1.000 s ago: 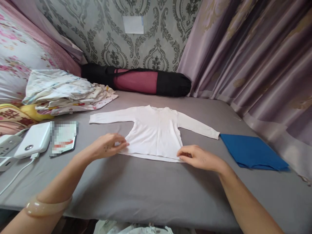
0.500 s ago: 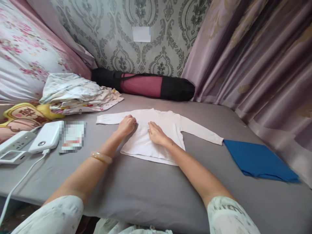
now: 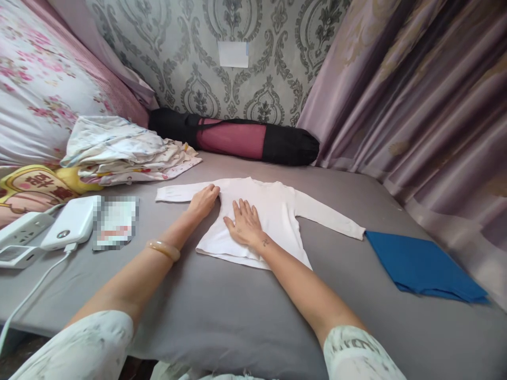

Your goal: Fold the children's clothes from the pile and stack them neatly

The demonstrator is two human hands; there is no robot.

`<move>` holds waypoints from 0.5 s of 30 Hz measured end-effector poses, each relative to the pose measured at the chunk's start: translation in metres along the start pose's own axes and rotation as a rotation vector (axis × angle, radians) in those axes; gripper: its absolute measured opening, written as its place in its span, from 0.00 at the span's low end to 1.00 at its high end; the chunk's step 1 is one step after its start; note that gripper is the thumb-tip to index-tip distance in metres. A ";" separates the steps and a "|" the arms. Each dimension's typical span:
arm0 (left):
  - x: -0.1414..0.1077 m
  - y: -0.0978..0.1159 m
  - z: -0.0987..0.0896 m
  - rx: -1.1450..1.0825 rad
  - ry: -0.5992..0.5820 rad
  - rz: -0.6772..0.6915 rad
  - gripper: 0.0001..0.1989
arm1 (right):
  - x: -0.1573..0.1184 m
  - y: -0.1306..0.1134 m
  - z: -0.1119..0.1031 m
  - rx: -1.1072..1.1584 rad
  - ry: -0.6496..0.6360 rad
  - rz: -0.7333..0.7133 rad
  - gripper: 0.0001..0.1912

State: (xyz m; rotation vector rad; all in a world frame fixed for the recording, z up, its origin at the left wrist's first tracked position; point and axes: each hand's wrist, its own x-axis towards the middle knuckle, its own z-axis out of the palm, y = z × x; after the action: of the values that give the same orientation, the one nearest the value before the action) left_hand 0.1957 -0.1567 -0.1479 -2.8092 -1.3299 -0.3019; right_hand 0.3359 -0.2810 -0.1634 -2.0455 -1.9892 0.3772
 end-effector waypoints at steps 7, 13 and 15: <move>-0.002 -0.004 0.006 -0.007 0.028 0.046 0.15 | -0.003 -0.004 -0.004 -0.050 -0.045 -0.055 0.36; 0.004 -0.012 0.009 -0.035 0.005 0.056 0.15 | -0.036 -0.024 -0.011 0.017 -0.178 -0.259 0.35; 0.007 -0.013 0.006 -0.119 -0.018 0.071 0.16 | -0.056 -0.034 -0.016 0.076 -0.246 -0.332 0.35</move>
State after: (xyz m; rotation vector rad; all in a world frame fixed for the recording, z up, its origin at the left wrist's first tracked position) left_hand 0.1912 -0.1428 -0.1539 -2.9551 -1.2526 -0.3660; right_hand 0.3082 -0.3359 -0.1358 -1.6486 -2.3663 0.6451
